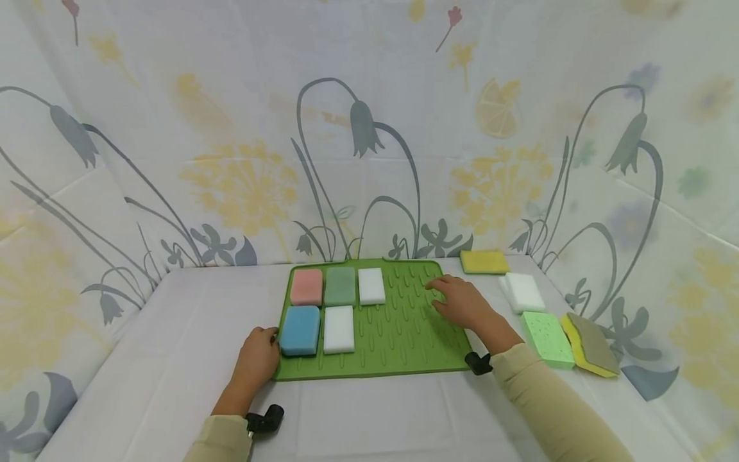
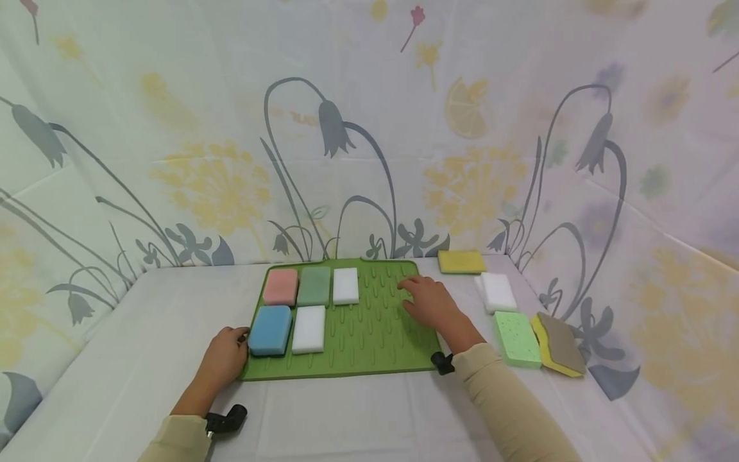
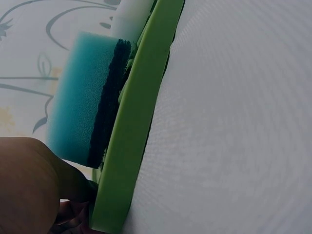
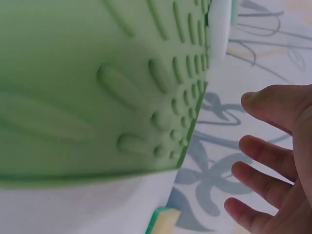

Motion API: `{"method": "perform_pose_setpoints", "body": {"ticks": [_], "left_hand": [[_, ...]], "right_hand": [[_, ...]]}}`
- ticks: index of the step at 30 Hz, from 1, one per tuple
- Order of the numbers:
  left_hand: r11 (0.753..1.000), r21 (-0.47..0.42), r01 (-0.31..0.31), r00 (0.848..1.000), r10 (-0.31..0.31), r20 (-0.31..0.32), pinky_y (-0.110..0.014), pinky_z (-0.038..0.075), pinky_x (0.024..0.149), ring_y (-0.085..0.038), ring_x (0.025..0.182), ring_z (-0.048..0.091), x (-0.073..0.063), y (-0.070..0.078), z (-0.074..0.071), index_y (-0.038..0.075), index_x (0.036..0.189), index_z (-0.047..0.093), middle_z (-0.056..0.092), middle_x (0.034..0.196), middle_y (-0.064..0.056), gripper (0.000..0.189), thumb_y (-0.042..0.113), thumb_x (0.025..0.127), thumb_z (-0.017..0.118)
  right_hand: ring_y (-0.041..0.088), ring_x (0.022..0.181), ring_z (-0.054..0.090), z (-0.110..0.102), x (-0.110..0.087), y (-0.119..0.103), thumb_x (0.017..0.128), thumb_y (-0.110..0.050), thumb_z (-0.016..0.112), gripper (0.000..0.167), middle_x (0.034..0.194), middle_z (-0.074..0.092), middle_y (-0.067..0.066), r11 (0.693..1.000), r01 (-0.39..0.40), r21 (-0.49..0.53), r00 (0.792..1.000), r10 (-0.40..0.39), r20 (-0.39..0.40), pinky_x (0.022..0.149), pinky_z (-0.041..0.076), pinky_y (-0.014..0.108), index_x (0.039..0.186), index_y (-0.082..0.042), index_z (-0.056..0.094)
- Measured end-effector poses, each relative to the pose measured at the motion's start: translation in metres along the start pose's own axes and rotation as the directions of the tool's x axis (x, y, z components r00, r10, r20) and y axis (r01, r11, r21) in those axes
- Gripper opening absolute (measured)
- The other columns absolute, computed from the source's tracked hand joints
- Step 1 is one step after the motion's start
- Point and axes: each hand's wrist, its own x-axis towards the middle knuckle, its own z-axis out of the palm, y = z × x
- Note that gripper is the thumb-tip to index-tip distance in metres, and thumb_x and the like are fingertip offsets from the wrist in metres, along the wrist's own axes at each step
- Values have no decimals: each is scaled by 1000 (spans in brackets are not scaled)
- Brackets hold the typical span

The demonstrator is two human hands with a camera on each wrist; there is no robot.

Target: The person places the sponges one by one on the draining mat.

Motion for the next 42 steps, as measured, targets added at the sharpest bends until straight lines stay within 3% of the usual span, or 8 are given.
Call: {"method": "perform_pose_setpoints", "body": {"ticks": [23,42], "left_hand": [[1000,-14,9,1000,-9,5,-51,51,86,-40,106,59,-2,2,-1,-12,126,57,58,113,-28,35,5,96,47],[1000,4,-16,1000,16,0,-52,50,87,-42,105,58,0,0,-1,-13,125,57,58,112,-29,35,4,95,46]], "right_hand": [[44,111,57,-3,-34,65,90,-17,65,31,126,58,21,989,-138,-45,990,138,-13,79,49,58,120,-8,64],[50,116,52,-15,-53,99,89,-19,64,36,134,53,22,963,-253,-90,967,254,0,77,48,63,122,-7,62]]}}
